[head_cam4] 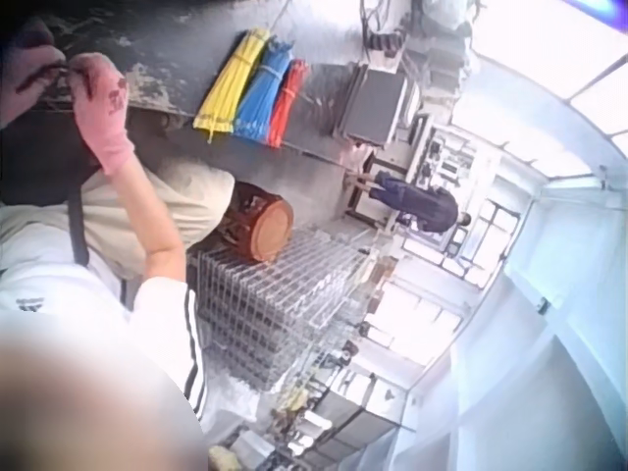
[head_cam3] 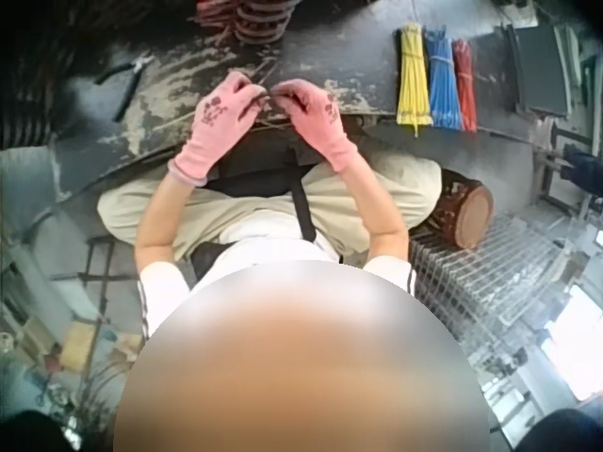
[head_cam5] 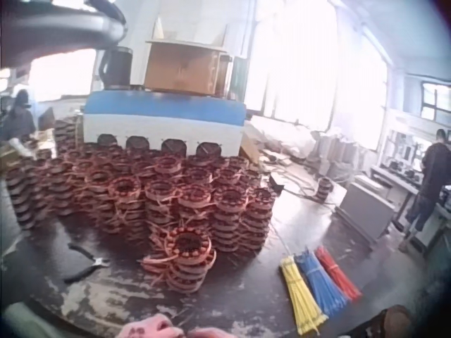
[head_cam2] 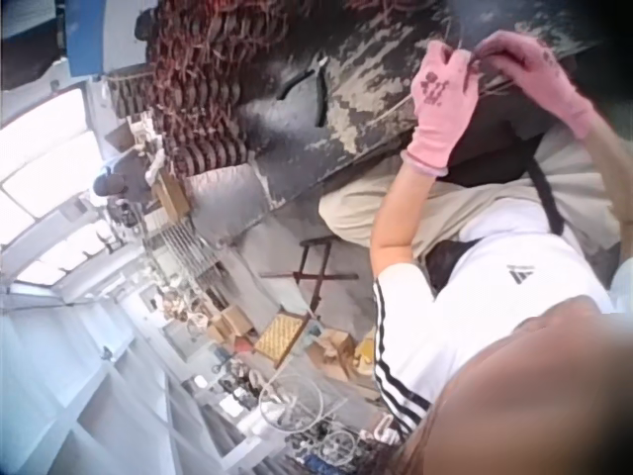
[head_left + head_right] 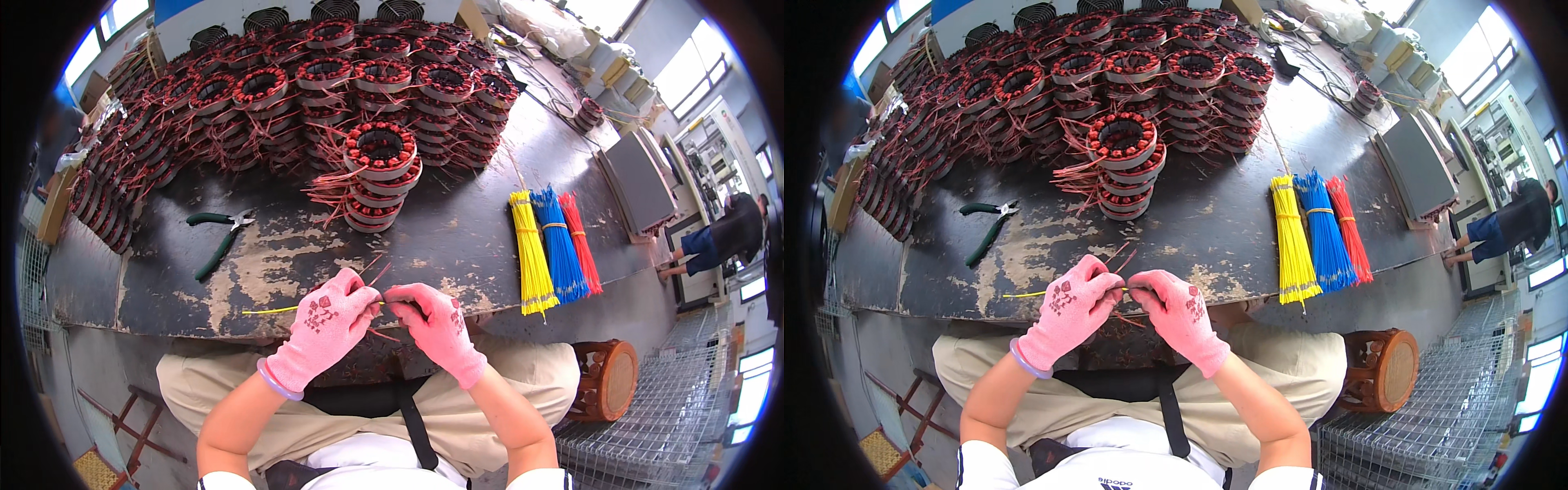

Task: The person sits at a workbench and assembles electrical components by bundling red wires with yellow and blue zip ties. They use pliers to cut the zip ties and organize the finished units on the table.

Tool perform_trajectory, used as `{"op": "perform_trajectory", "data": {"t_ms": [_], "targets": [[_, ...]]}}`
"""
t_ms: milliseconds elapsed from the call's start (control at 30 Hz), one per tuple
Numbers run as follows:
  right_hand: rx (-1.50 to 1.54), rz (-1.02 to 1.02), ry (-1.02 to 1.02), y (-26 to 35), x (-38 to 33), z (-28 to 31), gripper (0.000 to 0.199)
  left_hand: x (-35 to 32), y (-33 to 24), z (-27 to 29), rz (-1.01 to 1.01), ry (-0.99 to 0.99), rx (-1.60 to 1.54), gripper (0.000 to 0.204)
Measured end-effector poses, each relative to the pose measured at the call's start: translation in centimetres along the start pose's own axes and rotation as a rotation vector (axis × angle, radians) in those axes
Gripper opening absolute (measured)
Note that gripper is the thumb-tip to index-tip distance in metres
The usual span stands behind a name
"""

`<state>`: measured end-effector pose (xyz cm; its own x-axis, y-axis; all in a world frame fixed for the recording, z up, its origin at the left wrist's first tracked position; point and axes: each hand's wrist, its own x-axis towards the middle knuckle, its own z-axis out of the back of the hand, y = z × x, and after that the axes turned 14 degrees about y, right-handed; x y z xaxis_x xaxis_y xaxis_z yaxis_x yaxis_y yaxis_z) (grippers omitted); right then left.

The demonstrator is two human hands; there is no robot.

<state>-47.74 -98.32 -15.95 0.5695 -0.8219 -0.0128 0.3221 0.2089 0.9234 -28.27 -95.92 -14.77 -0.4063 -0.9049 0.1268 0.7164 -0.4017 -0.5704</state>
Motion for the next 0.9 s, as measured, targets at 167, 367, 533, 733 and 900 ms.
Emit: {"op": "perform_trajectory", "data": {"t_ms": [167,367,533,733,900], "targets": [[0.099,-0.095,0.072,0.9,0.1,1.0,0.015,0.2,-0.5,-0.1,0.042,0.012,-0.041,0.015],[0.167,-0.087,0.114,0.7,0.6,1.5,0.014,0.2,-1.2,-0.2,0.081,0.029,-0.057,0.015],[0.363,-0.236,0.214,-1.3,2.0,2.3,0.015,0.5,0.2,-1.4,-0.052,-0.009,-0.017,0.016],[-0.078,-0.196,0.000,0.7,0.3,2.1,0.035,0.3,0.7,-1.4,-0.037,0.002,-0.052,0.015],[-0.872,0.265,0.005,-2.1,-0.6,1.2,0.048,0.5,0.6,-1.4,-0.033,0.013,-0.104,0.014]]}}
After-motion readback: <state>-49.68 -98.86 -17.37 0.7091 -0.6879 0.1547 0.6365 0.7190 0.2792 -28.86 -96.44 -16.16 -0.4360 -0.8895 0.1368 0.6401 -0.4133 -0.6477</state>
